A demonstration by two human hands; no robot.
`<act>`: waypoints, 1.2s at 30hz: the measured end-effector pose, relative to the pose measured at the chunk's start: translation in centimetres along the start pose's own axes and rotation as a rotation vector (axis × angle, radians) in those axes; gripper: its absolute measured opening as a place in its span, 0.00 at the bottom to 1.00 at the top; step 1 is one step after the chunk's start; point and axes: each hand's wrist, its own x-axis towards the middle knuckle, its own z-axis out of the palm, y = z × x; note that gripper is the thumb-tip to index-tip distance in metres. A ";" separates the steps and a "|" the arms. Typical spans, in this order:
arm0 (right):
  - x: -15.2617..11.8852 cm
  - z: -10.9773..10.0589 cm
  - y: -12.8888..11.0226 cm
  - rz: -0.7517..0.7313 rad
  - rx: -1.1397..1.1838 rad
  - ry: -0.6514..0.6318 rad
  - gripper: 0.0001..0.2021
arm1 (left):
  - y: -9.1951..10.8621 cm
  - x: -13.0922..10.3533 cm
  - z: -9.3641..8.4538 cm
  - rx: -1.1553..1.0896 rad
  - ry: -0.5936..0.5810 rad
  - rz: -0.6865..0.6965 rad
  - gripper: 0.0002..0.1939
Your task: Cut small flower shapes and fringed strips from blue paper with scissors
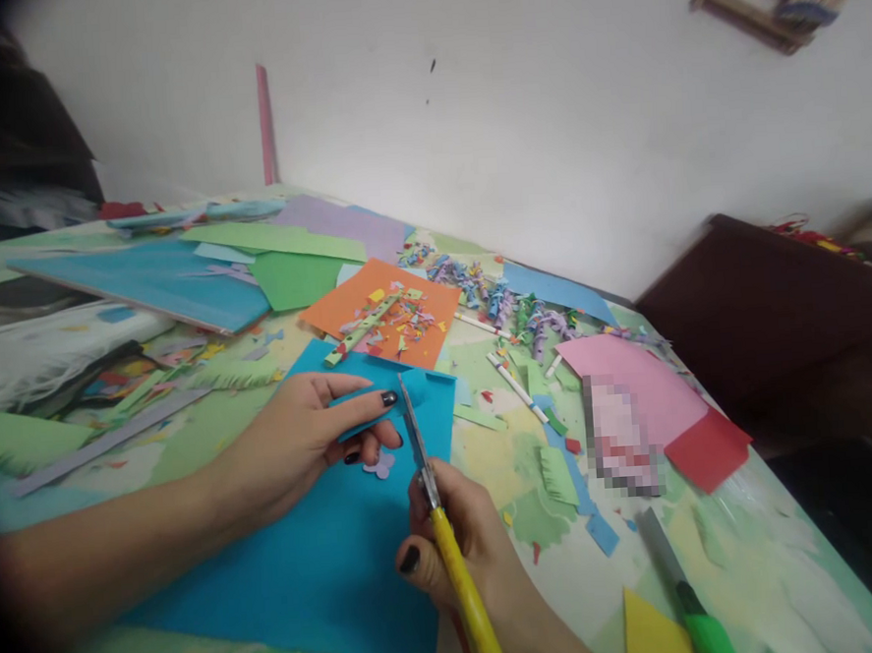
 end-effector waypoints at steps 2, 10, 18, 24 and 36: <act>0.0 0.1 0.0 0.016 0.017 -0.003 0.20 | 0.0 0.1 0.0 0.003 0.002 0.001 0.09; -0.1 0.4 -0.1 0.040 0.038 0.041 0.21 | 0.1 0.0 0.0 0.003 0.001 -0.007 0.09; 0.0 0.3 -0.1 0.012 0.027 0.019 0.20 | 0.2 0.0 0.0 0.002 -0.007 0.002 0.10; -0.1 0.2 -0.1 0.046 -0.001 0.011 0.21 | 0.2 -0.1 0.0 0.010 -0.005 0.008 0.09; 0.1 0.1 0.2 0.013 -0.024 0.012 0.22 | 0.0 0.1 -0.2 0.021 -0.006 0.018 0.11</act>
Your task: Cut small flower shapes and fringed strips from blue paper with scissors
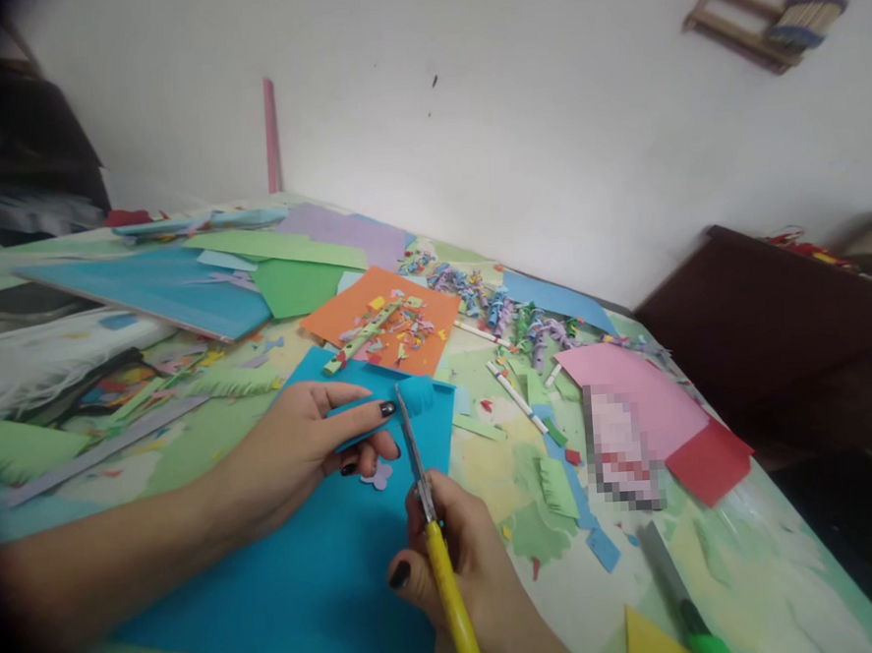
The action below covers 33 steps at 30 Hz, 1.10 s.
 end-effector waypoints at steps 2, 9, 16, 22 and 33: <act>0.1 -0.1 0.3 -0.021 -0.004 -0.002 0.22 | -0.1 0.0 0.0 -0.008 -0.008 0.001 0.11; 0.5 -0.4 0.8 -0.123 0.003 -0.060 0.24 | 0.1 -0.1 0.2 0.011 -0.005 -0.014 0.12; 0.3 -0.5 0.6 -0.145 -0.006 -0.092 0.24 | -0.1 -0.3 0.1 0.026 -0.002 -0.005 0.12; 0.2 -0.8 0.8 -0.154 -0.053 -0.081 0.22 | -0.1 -0.2 0.3 0.016 0.003 0.004 0.11; 0.0 -0.5 0.8 -0.123 0.003 -0.082 0.21 | 0.0 -0.3 0.4 0.025 0.008 0.010 0.11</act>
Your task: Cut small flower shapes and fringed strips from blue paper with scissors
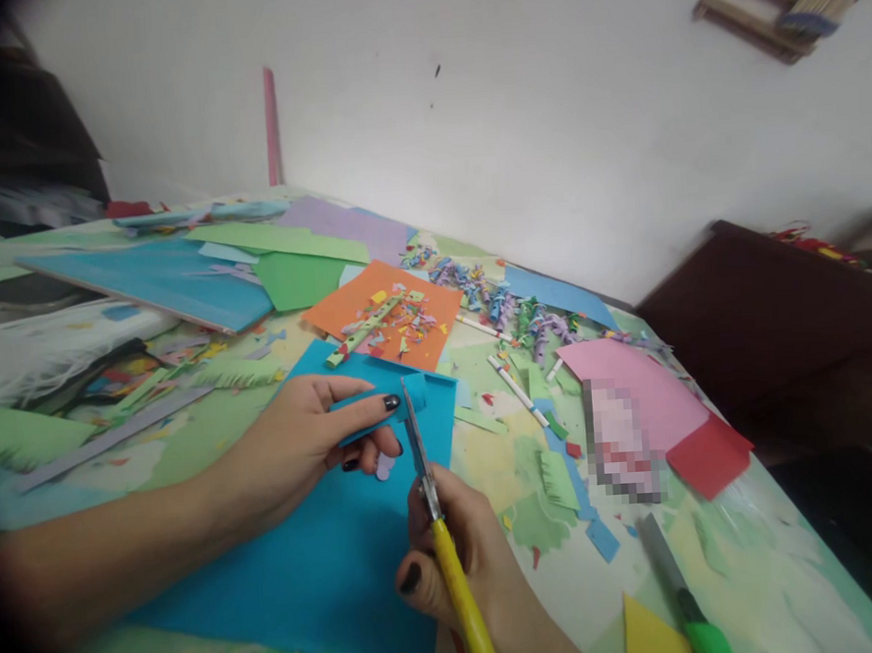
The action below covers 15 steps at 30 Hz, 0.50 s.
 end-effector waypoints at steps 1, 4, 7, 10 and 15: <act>0.0 0.1 -0.1 0.006 0.007 0.009 0.21 | 0.0 0.0 0.0 0.001 0.000 0.000 0.11; 0.0 0.4 -0.5 0.051 0.031 0.033 0.21 | 0.1 0.0 -0.1 0.001 0.004 -0.005 0.12; -0.1 0.5 -0.7 0.103 0.042 0.044 0.20 | 0.1 0.0 -0.1 -0.002 0.004 -0.003 0.12; -0.1 0.5 -0.7 0.105 0.042 0.047 0.20 | 0.1 0.1 -0.1 -0.007 0.003 -0.007 0.11; 0.0 0.4 -0.6 0.108 0.047 0.056 0.19 | -0.1 0.2 -0.2 -0.004 -0.004 -0.012 0.12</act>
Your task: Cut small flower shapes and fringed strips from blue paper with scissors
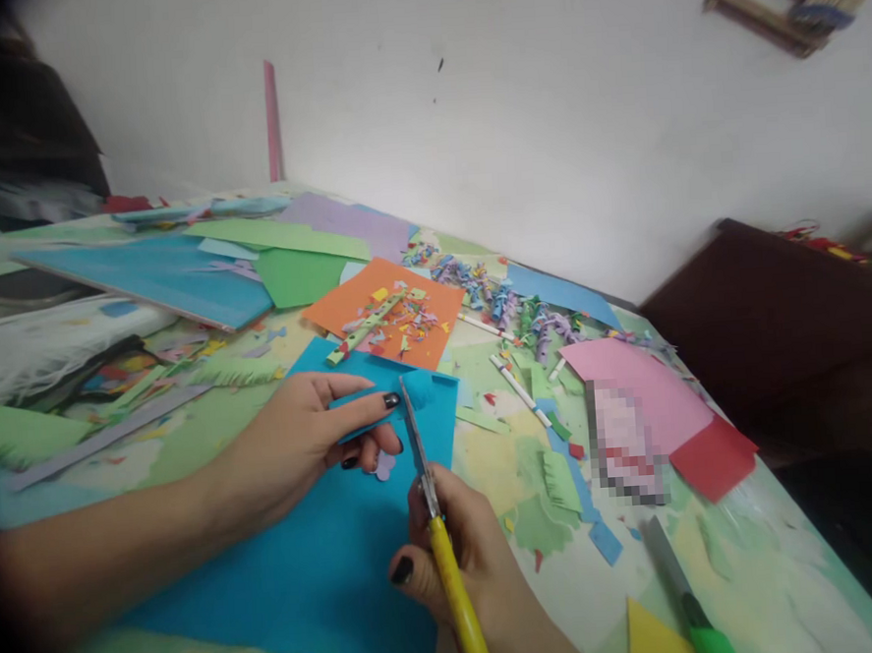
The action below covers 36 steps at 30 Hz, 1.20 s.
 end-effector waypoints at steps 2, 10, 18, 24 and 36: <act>0.0 0.0 0.0 0.002 -0.006 0.002 0.18 | 0.0 0.0 0.0 -0.002 0.001 -0.005 0.12; 0.0 0.0 -0.2 0.033 -0.024 -0.018 0.19 | 0.1 0.1 0.0 -0.008 0.002 -0.004 0.11; 0.0 0.1 -0.4 0.041 -0.071 0.002 0.21 | 0.1 0.1 0.0 -0.018 0.003 0.002 0.11; 0.2 -0.3 0.1 -0.032 -0.040 -0.009 0.21 | 0.1 0.1 0.1 -0.015 0.003 -0.014 0.11; 0.3 -0.9 0.3 -0.056 -0.081 -0.078 0.23 | 0.0 0.0 0.0 0.033 0.017 -0.005 0.11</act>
